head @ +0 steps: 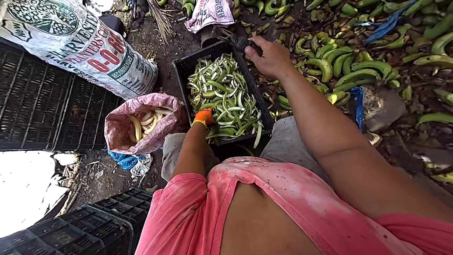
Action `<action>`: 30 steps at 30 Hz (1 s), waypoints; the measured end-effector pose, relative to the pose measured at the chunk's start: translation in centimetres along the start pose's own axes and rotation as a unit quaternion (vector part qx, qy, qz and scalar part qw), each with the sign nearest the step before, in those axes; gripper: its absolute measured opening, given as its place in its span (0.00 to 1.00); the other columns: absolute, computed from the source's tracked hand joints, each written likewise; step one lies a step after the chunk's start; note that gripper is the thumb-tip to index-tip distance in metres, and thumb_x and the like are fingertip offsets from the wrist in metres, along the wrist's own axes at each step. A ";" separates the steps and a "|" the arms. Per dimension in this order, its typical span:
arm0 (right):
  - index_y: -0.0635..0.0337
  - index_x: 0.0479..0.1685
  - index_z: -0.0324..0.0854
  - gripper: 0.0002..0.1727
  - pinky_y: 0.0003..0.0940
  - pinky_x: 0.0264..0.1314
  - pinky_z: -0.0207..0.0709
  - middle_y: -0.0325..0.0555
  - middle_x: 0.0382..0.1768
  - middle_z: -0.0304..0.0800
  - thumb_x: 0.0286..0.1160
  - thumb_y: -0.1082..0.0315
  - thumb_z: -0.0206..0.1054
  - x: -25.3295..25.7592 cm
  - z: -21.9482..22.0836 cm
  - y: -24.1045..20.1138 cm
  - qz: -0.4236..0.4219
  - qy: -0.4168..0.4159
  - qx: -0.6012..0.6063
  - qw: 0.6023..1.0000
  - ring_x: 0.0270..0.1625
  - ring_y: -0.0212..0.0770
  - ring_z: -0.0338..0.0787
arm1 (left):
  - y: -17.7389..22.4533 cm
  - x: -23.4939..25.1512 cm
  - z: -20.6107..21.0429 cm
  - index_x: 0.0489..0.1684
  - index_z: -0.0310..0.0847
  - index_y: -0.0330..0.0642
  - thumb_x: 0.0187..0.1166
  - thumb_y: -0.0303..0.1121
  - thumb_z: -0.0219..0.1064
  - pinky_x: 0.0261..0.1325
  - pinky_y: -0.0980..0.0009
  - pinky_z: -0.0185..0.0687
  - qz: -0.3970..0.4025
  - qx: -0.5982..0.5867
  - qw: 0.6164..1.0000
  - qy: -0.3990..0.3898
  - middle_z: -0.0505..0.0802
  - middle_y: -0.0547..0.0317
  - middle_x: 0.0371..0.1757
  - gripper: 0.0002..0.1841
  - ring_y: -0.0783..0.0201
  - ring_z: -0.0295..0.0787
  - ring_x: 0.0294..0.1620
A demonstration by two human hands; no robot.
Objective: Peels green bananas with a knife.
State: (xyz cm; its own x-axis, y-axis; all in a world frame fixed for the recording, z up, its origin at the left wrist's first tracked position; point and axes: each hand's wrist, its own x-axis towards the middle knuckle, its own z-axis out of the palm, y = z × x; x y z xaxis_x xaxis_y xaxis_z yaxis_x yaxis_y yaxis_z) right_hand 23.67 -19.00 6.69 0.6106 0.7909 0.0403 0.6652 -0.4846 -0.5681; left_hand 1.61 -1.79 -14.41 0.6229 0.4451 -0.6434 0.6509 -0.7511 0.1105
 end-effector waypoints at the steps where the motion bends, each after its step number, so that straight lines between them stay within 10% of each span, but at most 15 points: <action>1: 0.43 0.87 0.70 0.34 0.78 0.65 0.71 0.64 0.64 0.90 0.90 0.36 0.45 0.0 -0.1 -0.1 -0.001 0.003 0.002 1.000 0.67 0.71 0.87 | 0.2 -0.1 -0.6 0.81 0.70 0.42 0.67 0.46 0.77 0.69 0.30 0.74 0.009 -0.003 1.000 -0.003 0.84 0.34 0.72 0.40 0.34 0.80 0.73; 7: 0.44 0.85 0.72 0.34 0.76 0.63 0.73 0.64 0.60 0.91 0.90 0.37 0.46 0.2 0.1 -0.6 -0.020 0.008 0.019 1.000 0.65 0.70 0.88 | 2.2 -2.2 -5.7 0.75 0.79 0.52 0.72 0.45 0.73 0.65 0.29 0.75 0.036 0.008 0.998 0.042 0.90 0.41 0.65 0.29 0.36 0.85 0.67; 13: 0.44 0.85 0.72 0.34 0.76 0.60 0.73 0.64 0.59 0.91 0.90 0.36 0.46 0.3 -0.2 -0.7 -0.026 0.007 0.025 0.999 0.63 0.70 0.89 | 0.5 -8.8 -12.3 0.81 0.74 0.53 0.69 0.50 0.78 0.72 0.31 0.73 0.036 -0.137 0.959 0.246 0.88 0.41 0.70 0.37 0.39 0.83 0.72; 15: 0.44 0.84 0.74 0.34 0.76 0.59 0.75 0.63 0.57 0.92 0.90 0.35 0.45 0.3 -0.4 -0.7 -0.034 0.018 0.024 0.999 0.61 0.70 0.90 | -0.8 -11.7 -13.1 0.85 0.69 0.51 0.71 0.45 0.78 0.72 0.38 0.76 0.084 -0.257 0.895 0.354 0.86 0.42 0.71 0.39 0.43 0.83 0.71; 18: 0.47 0.81 0.76 0.32 0.75 0.62 0.74 0.63 0.58 0.92 0.90 0.39 0.48 0.3 -0.5 -0.9 -0.064 0.036 0.098 0.993 0.63 0.68 0.90 | -0.8 -14.4 -13.9 0.88 0.62 0.44 0.70 0.40 0.79 0.67 0.58 0.87 0.176 -0.490 0.702 0.485 0.85 0.47 0.72 0.43 0.59 0.88 0.66; 20: 0.56 0.80 0.77 0.30 0.63 0.73 0.74 0.59 0.69 0.87 0.92 0.45 0.51 0.2 -0.2 -1.4 -0.103 0.011 0.210 0.972 0.68 0.56 0.88 | 0.2 -16.8 -13.8 0.92 0.55 0.55 0.77 0.45 0.72 0.65 0.58 0.87 0.199 -0.559 0.637 0.492 0.81 0.55 0.77 0.41 0.60 0.85 0.68; 23: 0.64 0.78 0.75 0.28 0.39 0.55 0.79 0.54 0.68 0.84 0.91 0.52 0.54 -0.4 0.5 -2.3 -0.174 -0.051 0.293 0.939 0.49 0.37 0.85 | 0.9 -17.8 -14.9 0.89 0.57 0.59 0.83 0.51 0.64 0.55 0.59 0.90 0.216 -0.596 0.605 0.482 0.86 0.59 0.67 0.34 0.61 0.89 0.56; 27: 0.66 0.77 0.76 0.25 0.42 0.77 0.75 0.56 0.72 0.85 0.89 0.58 0.58 -1.5 0.6 -3.3 -0.242 -0.124 0.263 0.926 0.69 0.42 0.86 | 1.0 -15.6 -15.9 0.82 0.63 0.41 0.77 0.36 0.68 0.51 0.52 0.92 0.313 -0.622 0.556 0.453 0.87 0.47 0.62 0.32 0.53 0.91 0.51; 30: 0.61 0.77 0.78 0.27 0.52 0.77 0.74 0.55 0.68 0.88 0.89 0.53 0.59 -1.2 1.7 -2.9 -0.245 -0.122 0.217 0.937 0.70 0.48 0.88 | 1.4 -15.5 -13.7 0.90 0.51 0.59 0.77 0.33 0.66 0.54 0.61 0.90 0.382 -0.603 0.611 0.343 0.81 0.55 0.71 0.39 0.61 0.87 0.57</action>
State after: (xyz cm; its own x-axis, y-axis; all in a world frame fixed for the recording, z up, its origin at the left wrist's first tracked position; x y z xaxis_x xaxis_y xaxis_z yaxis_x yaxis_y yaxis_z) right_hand 20.25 -17.95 6.91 0.1247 0.9664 0.2247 0.5707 0.1153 -0.8130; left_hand -1.21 -3.06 6.13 0.7107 0.5996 0.3680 -0.3543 -0.1468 0.9235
